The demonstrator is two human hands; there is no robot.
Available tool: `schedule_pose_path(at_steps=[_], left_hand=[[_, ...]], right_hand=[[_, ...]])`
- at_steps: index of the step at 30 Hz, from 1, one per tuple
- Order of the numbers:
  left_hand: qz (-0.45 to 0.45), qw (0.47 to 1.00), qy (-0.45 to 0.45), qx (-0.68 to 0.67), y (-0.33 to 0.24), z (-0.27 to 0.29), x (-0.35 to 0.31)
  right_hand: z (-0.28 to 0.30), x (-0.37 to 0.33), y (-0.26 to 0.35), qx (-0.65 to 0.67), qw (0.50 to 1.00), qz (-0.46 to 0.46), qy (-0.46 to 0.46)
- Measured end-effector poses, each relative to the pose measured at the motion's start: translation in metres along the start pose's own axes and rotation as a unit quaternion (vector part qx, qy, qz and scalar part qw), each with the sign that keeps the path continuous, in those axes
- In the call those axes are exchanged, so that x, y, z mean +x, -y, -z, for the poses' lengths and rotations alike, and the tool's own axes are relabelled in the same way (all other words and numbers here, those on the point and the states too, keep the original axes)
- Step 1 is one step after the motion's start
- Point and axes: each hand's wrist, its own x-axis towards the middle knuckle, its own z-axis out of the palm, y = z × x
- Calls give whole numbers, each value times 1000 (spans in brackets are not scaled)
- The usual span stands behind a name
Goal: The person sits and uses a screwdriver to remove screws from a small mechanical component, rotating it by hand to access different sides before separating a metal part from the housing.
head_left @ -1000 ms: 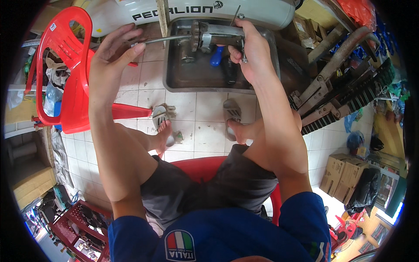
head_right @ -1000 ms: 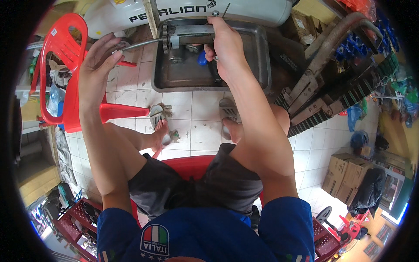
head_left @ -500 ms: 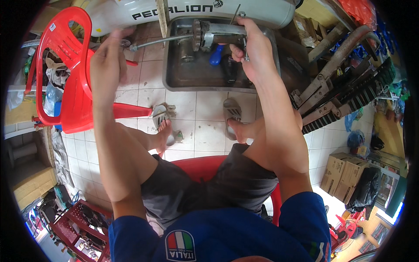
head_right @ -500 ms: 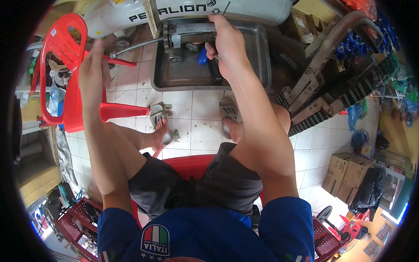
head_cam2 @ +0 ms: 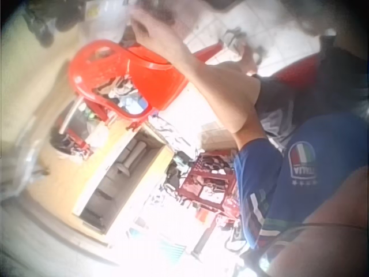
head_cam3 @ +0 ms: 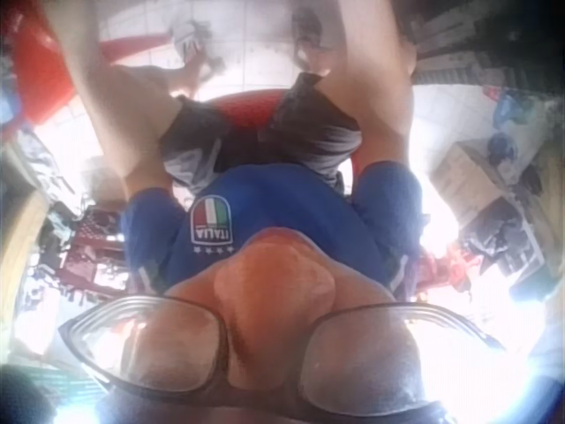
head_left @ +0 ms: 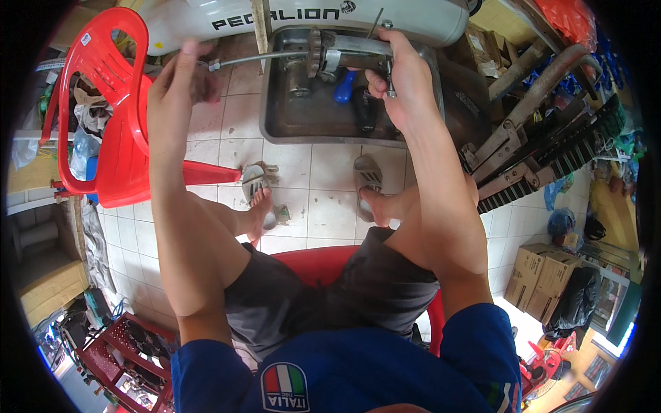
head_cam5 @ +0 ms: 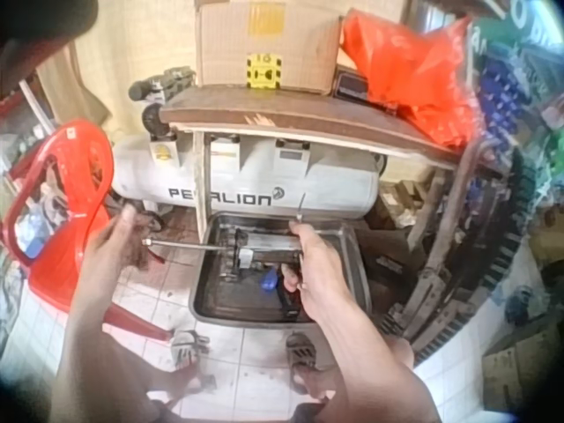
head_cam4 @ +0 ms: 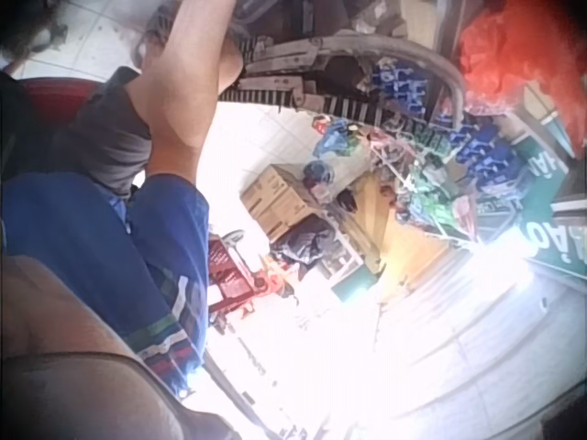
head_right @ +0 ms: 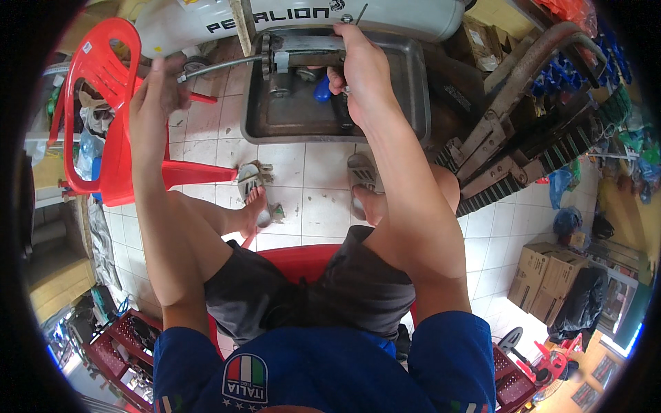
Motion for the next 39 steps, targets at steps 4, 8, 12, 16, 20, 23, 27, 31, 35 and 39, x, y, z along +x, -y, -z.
schedule_pose_path(at_steps=[4,8,12,16,20,23,27,31,35,39], left_hand=[[-159,982,-11,98,3,-16,-13],[2,992,19,125,-10,5,0],[-76,996,-36,29,1,-12,-6],[-83,988,4,127,-4,-11,-10],[-6,999,-22,39,-1,-2,0],[-148,987,-23,53,7,-14,-7],[-120,985,15,122,-5,-13,-13],[96,994,1,60,-15,12,2],[-82,995,-20,54,2,-9,-11],[-133,989,-11,68,5,-15,-10]], right_hand=[[-2,1,1,-15,1000,-13,-3],[0,-2,3,-24,1000,-9,-11],[1,2,-1,8,1000,4,6],[3,1,2,0,1000,2,-4],[4,1,2,4,1000,10,0],[4,3,0,8,1000,16,10],[5,3,2,9,1000,6,-5],[6,0,3,5,1000,13,-6],[1,2,2,-5,1000,3,2],[3,0,4,1,1000,8,6]])
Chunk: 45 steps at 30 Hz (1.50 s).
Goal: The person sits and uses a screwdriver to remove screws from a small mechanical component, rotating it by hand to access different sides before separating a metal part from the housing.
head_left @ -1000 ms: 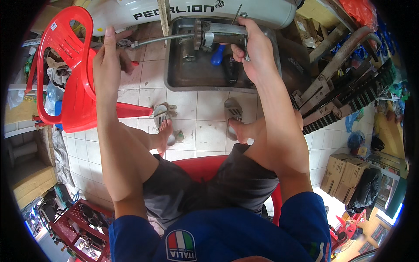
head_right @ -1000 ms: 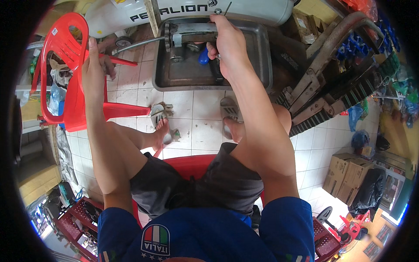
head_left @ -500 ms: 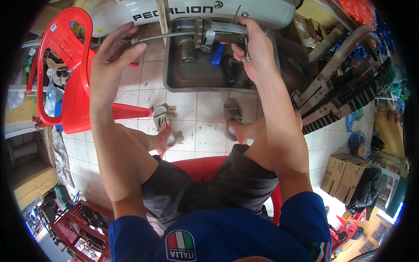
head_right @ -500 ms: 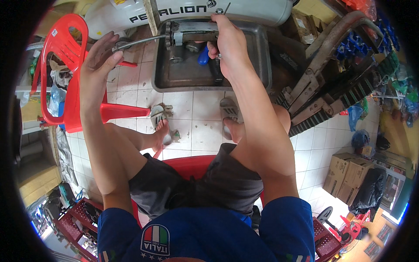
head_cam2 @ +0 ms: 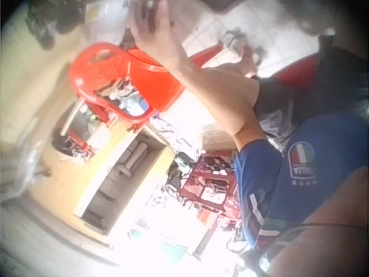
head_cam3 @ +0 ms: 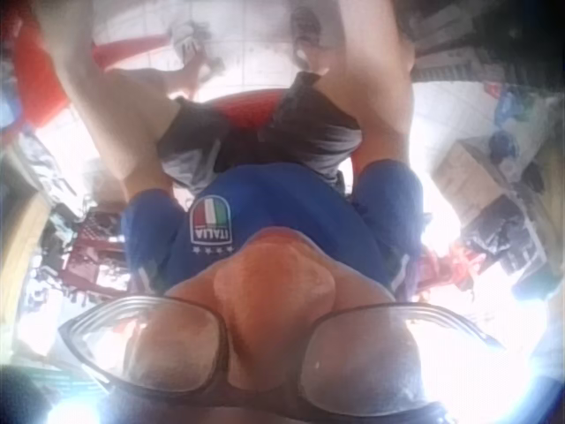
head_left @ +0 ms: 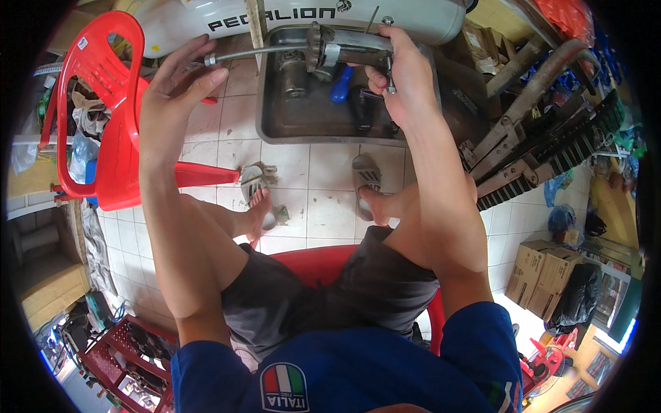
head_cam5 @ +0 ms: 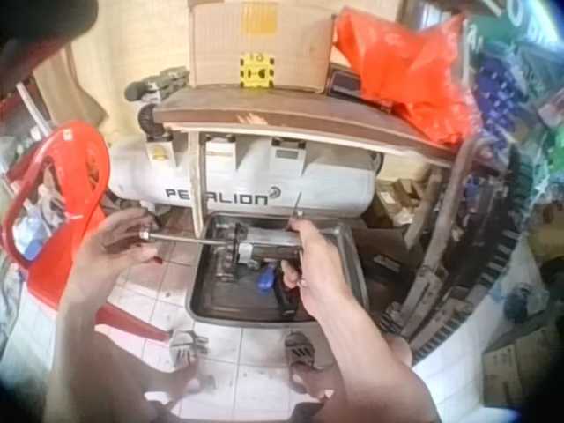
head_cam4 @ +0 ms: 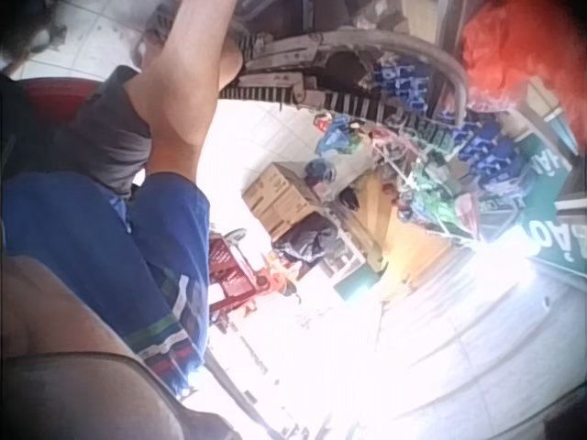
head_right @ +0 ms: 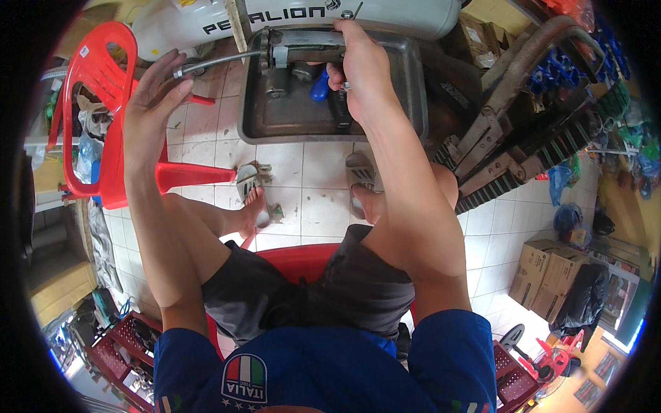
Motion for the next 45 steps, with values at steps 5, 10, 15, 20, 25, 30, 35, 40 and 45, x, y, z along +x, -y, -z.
schedule_pose_path(at_steps=[5,10,15,20,25,30,35,40,45], left_hand=[[139,989,7,-53,-4,15,9],[-49,998,-43,27,1,-6,2],[123,992,-29,7,-8,8,6],[-9,999,5,-37,-5,1,-2],[151,988,-13,41,0,16,10],[-1,1000,-8,10,1,-1,-1],[134,991,-6,23,-3,11,7],[-27,1000,-8,12,4,0,1],[134,990,1,44,-3,15,10]], right_hand=[[-1,-2,1,-2,1000,-4,-8],[-3,2,-2,-2,1000,0,-5],[-1,1,-4,8,1000,-4,-11],[1,4,-5,14,1000,-1,7],[1,1,-6,1,1000,9,-4],[-3,0,-5,-3,1000,-6,-12],[-2,-3,-2,3,1000,10,-19],[0,4,-5,18,1000,5,-4],[0,0,-3,7,1000,7,-14]])
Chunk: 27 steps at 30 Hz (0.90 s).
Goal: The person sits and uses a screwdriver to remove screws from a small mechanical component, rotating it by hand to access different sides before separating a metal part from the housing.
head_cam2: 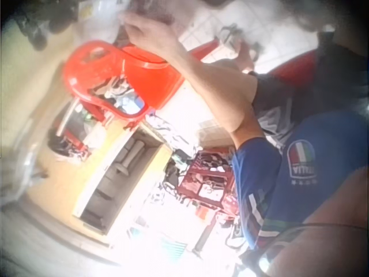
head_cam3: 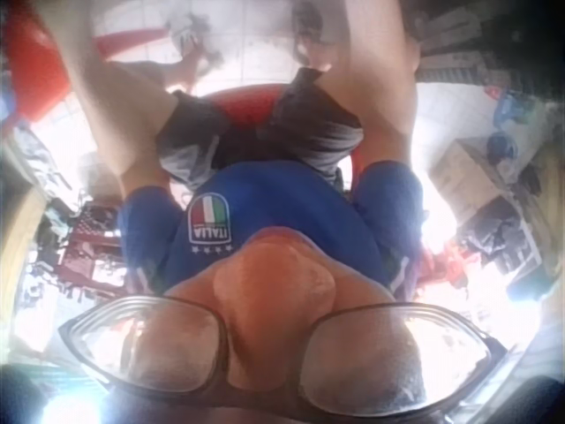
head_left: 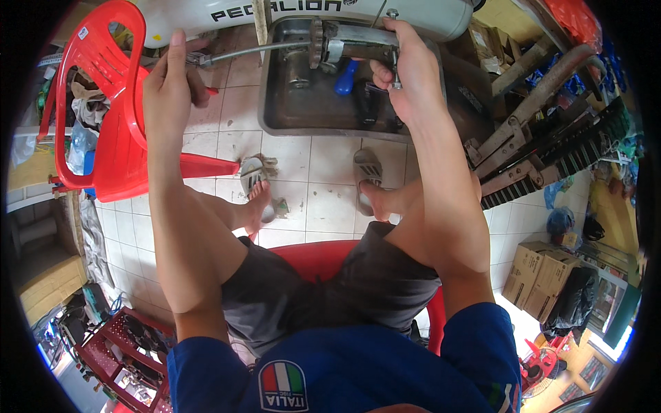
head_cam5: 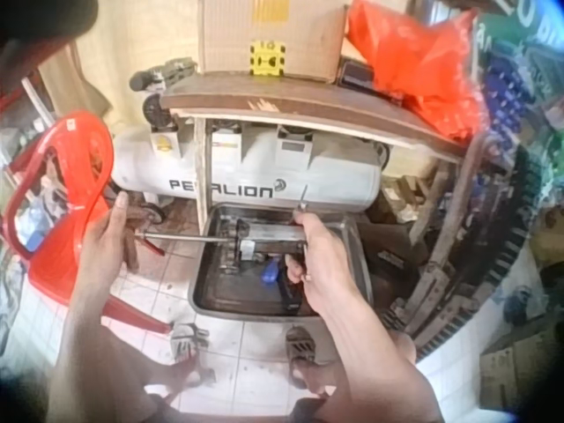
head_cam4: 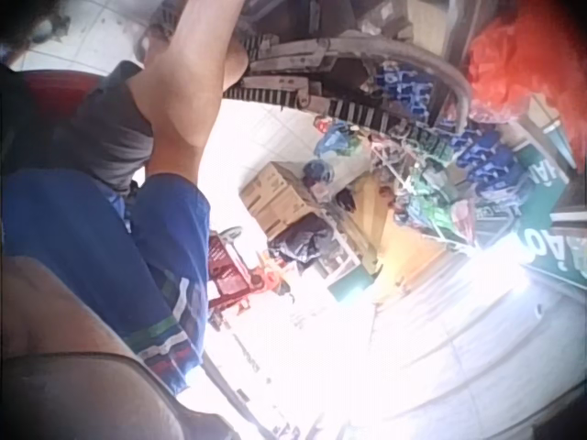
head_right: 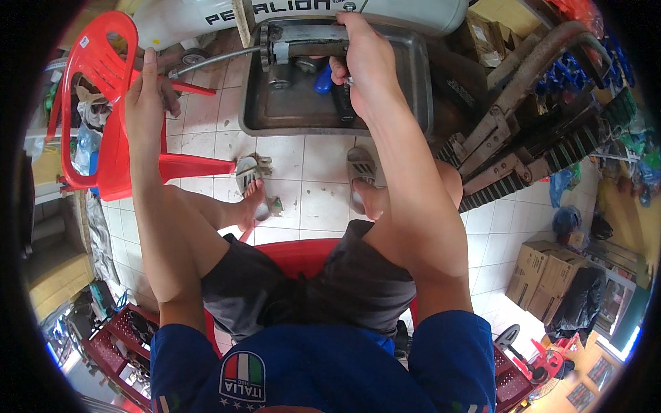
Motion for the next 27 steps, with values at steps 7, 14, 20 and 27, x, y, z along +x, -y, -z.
schedule_pose_path(at_steps=[7,14,20,27], left_hand=[[-136,990,-30,-16,8,-15,-7],[-94,993,-32,-68,6,-15,-6],[23,999,-12,26,2,-1,0],[-144,987,-21,-61,6,-18,-8]], right_hand=[[-1,2,0,-6,1000,3,-7],[-5,-4,3,-20,1000,-13,-4],[0,0,-1,-6,1000,0,0],[-3,-1,2,-7,1000,-7,0]])
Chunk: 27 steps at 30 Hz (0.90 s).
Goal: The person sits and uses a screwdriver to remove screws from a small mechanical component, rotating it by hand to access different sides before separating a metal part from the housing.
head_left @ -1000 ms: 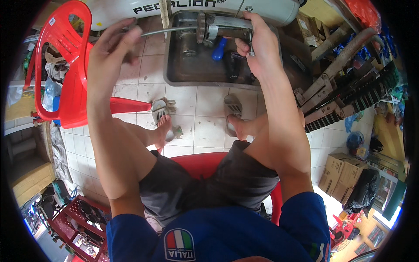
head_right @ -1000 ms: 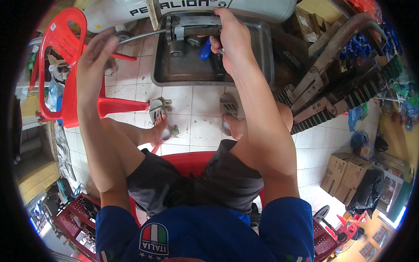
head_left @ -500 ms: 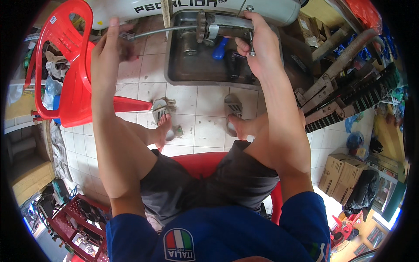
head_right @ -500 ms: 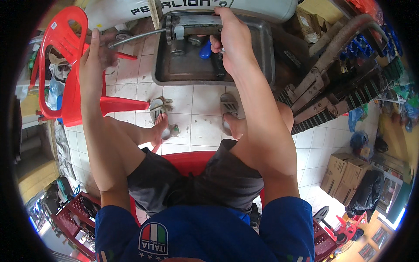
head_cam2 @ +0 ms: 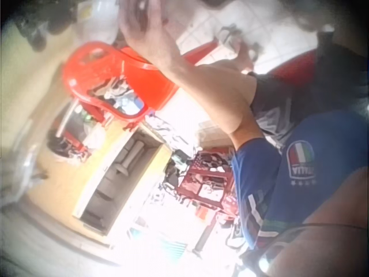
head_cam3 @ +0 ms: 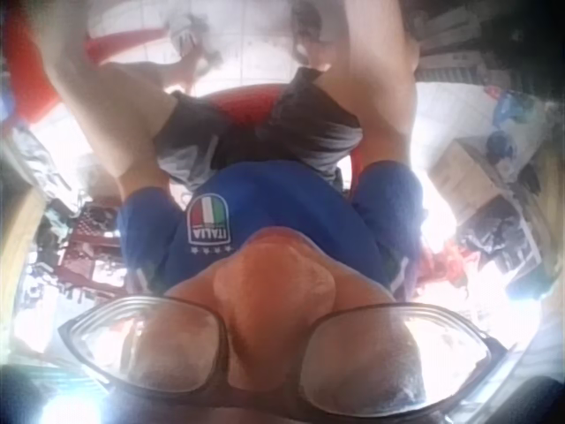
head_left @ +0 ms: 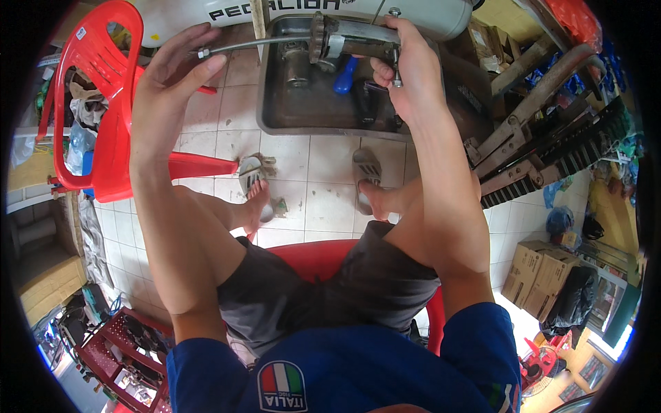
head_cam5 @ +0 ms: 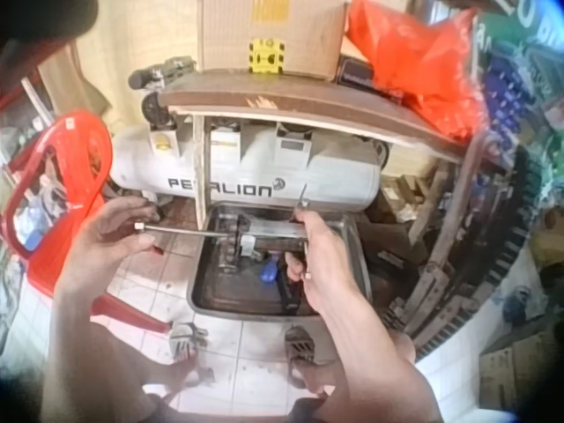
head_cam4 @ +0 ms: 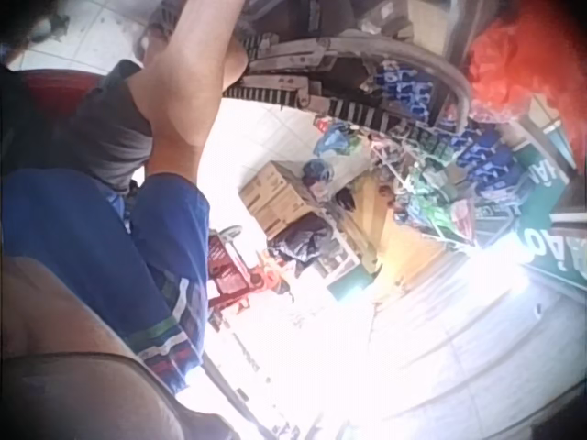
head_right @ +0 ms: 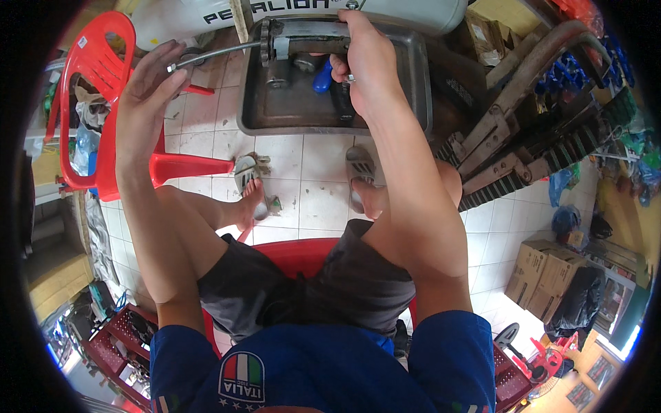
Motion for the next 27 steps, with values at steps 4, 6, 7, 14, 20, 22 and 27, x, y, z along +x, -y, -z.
schedule_pose_path(at_steps=[4,6,7,14,20,22,27], left_hand=[[157,984,42,78,-7,15,11],[165,986,1,31,-3,11,9],[87,996,-6,27,-1,6,6],[187,977,81,65,-3,11,8],[17,998,38,-51,-6,-6,-3],[38,997,56,-23,-5,1,-3],[205,977,57,30,-10,7,8]], right_hand=[[5,-1,0,2,1000,7,-4],[2,0,-1,9,1000,10,7],[1,1,-1,12,1000,11,13],[0,-1,-3,21,1000,2,10],[2,1,-5,22,1000,-5,22],[2,1,-5,19,1000,-5,6],[-1,-1,-4,10,1000,-11,4]])
